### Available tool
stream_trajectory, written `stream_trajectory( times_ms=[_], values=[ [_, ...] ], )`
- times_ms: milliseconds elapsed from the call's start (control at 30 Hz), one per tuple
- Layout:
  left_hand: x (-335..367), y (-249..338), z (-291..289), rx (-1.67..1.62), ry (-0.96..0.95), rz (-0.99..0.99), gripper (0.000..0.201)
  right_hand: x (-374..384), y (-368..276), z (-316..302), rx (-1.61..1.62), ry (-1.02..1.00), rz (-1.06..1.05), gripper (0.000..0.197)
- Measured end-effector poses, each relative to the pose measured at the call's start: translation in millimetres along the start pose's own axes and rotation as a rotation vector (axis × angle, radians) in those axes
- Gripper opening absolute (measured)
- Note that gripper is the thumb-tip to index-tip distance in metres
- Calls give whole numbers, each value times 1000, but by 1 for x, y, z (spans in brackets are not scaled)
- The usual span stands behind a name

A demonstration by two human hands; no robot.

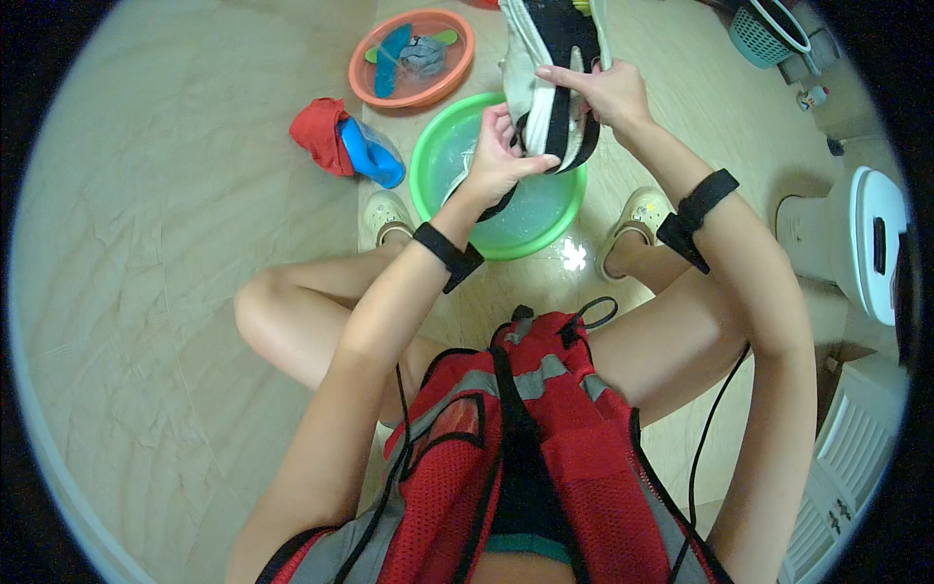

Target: The person cleans a pair of shoes by scrubbing them with a handheld brush and dipping them into a basin of soapy water.

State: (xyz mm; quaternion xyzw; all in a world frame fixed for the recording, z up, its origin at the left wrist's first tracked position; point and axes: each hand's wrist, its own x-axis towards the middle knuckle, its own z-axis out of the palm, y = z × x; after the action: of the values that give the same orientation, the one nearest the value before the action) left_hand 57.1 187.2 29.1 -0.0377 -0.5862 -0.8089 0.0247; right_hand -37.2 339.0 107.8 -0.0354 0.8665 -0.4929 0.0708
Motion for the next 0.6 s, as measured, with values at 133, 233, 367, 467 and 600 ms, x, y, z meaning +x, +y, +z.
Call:
stream_trajectory(
  times_ms=[133, 233, 367, 467, 600],
  values=[
    [5, -12, -1, 264, 1, -55, 92, 16, 8, 1, -189, 88, -99, 59],
    [6, -17, -31, 642, -118, 14, 92, 28, -2, -11, -422, 32, -180, 65],
    [-20, -41, -80, 1118, 32, -140, 95, 44, 15, -18, -635, 67, -353, 58],
    [-34, -47, -98, 1325, -28, -425, 96, 57, 24, -12, -726, 45, -313, 55],
    [-33, -72, -121, 1466, -13, -324, 93, 90, 45, -10, -740, -3, -237, 59]
  ],
)
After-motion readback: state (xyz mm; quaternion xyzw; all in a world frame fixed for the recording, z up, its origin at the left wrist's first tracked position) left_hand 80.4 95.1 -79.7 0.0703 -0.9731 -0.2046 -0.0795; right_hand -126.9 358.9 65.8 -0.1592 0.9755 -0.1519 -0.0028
